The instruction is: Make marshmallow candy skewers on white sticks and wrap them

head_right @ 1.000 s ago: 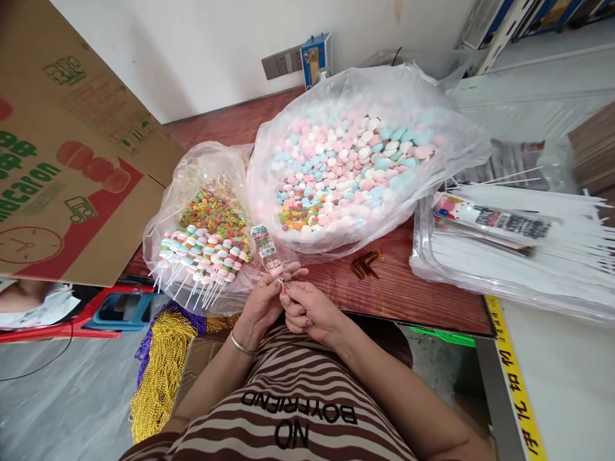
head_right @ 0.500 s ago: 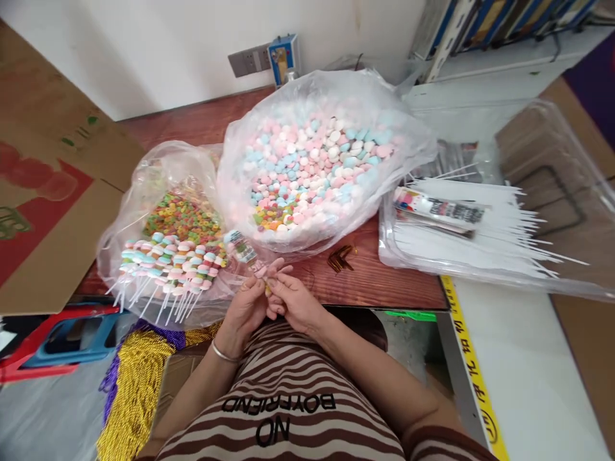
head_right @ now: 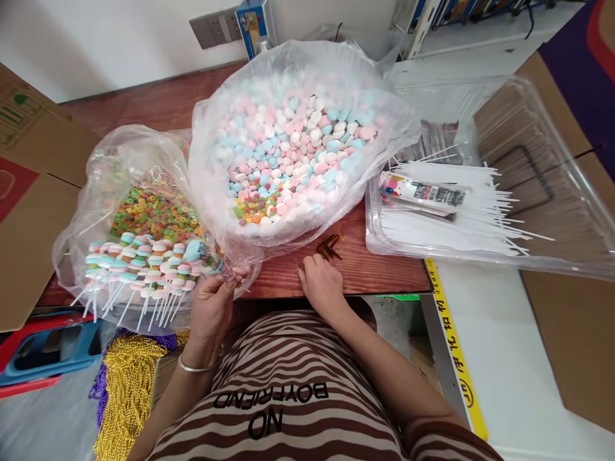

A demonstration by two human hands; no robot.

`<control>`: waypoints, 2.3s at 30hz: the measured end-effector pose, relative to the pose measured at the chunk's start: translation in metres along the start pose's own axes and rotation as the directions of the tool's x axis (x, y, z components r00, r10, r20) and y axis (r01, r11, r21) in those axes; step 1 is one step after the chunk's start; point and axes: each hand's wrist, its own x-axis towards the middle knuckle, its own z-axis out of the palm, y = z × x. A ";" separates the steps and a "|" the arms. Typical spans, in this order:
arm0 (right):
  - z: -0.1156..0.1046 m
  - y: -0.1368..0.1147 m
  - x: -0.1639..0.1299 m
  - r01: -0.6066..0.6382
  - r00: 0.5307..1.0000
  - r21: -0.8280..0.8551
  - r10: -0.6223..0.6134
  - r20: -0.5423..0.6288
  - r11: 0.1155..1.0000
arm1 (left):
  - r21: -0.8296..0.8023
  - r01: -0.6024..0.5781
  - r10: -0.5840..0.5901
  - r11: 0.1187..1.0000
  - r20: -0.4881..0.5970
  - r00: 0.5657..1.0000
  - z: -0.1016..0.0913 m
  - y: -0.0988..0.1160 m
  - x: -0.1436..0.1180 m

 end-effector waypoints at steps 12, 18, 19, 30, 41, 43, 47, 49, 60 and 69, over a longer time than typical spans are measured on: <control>-0.007 -0.020 -0.011 0.457 0.830 -0.104 -0.465 -0.309 0.883 | 0.148 0.172 -0.205 0.974 0.255 0.945 0.032 -0.004 -0.012; -0.014 -0.027 -0.019 0.466 0.875 0.419 -0.338 -0.346 0.779 | -0.013 0.212 -0.205 0.977 0.200 0.958 0.041 -0.008 -0.012; -0.016 -0.027 -0.020 0.376 0.926 0.610 -0.255 -0.280 0.697 | -0.049 0.222 -0.209 0.974 0.192 0.959 0.041 -0.007 -0.011; -0.023 -0.031 -0.021 -0.523 0.852 0.794 -0.215 0.477 -0.310 | -0.045 0.208 -0.200 0.977 0.139 0.970 0.035 -0.007 -0.009; -0.024 -0.055 -0.024 0.182 0.971 0.829 0.036 -0.237 0.529 | 0.671 -0.385 0.201 0.634 0.338 0.919 0.053 0.007 -0.006; -0.019 -0.058 -0.016 0.145 0.967 0.824 0.100 -0.236 0.548 | 0.720 -0.434 0.233 0.541 0.367 0.901 0.058 0.005 -0.009; -0.014 -0.053 -0.007 0.037 0.978 0.894 0.167 -0.125 0.447 | 0.756 -0.513 0.370 0.406 0.378 0.849 0.057 -0.005 -0.013; -0.015 -0.049 -0.006 -0.011 0.983 0.920 0.174 -0.062 0.391 | 0.748 -0.549 0.420 0.374 0.391 0.819 0.055 -0.010 -0.013; -0.010 -0.041 -0.006 0.122 0.979 0.872 0.087 -0.184 0.474 | 0.198 0.098 -0.123 0.975 0.121 0.985 0.064 -0.006 -0.001; -0.010 -0.033 0.004 0.143 0.977 0.878 0.077 -0.199 0.457 | -0.192 0.431 -0.381 0.882 0.248 0.891 0.069 -0.009 0.002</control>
